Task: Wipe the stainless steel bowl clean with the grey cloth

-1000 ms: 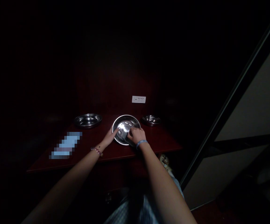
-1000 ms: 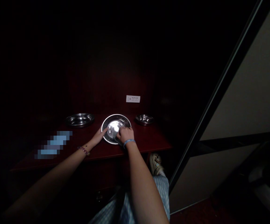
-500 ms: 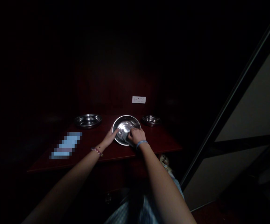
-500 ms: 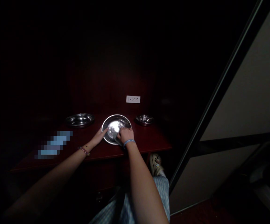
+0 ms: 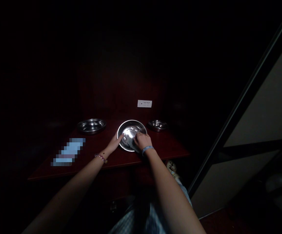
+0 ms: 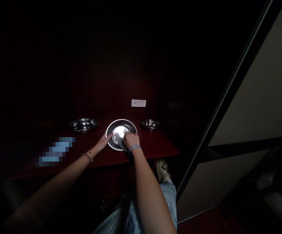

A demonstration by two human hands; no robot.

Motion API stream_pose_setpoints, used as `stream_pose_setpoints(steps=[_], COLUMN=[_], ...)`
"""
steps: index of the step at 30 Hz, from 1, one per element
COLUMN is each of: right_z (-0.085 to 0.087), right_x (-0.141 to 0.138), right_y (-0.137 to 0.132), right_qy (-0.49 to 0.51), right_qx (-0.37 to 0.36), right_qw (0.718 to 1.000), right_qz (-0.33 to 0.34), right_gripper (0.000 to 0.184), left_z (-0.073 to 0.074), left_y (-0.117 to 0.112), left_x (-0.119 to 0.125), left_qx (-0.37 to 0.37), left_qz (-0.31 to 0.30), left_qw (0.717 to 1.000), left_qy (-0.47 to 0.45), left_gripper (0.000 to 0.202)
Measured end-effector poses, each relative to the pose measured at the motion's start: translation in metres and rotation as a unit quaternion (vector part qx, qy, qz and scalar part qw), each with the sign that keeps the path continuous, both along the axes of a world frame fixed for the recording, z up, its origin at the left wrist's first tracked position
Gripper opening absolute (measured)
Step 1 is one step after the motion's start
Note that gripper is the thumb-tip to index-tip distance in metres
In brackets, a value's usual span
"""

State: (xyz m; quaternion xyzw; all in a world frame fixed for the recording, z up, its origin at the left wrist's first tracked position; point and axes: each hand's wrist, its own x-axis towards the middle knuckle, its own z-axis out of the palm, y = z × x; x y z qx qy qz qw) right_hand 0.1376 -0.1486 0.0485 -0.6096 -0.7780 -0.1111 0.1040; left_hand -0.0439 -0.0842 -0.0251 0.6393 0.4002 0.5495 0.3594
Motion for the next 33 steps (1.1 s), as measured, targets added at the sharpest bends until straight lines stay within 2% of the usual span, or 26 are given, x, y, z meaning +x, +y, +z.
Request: stream_pose_setpoints(steps=[9, 18, 33], right_z=[0.0002, -0.0030, 0.0017], right_x=[-0.0021, -0.0019, -0.0013], right_y=[-0.0006, 0.0026, -0.0007], right_qy=[0.017, 0.027, 0.020], right_qx=[0.027, 0.019, 0.026], right_qw=[0.999, 0.999, 0.999], right_qz=[-0.003, -0.010, 0.012], right_gripper=[0.033, 0.033, 0.032], left_z=[-0.0014, -0.0013, -0.0007], left_y=[0.0013, 0.0007, -0.0002], left_x=[0.0000, -0.0007, 0.0000], left_qx=[-0.001, 0.009, 0.004], left_qz=[0.008, 0.003, -0.002], left_qw=[1.000, 1.000, 1.000], left_qy=[0.000, -0.006, -0.004], left_gripper=[0.055, 0.055, 0.057])
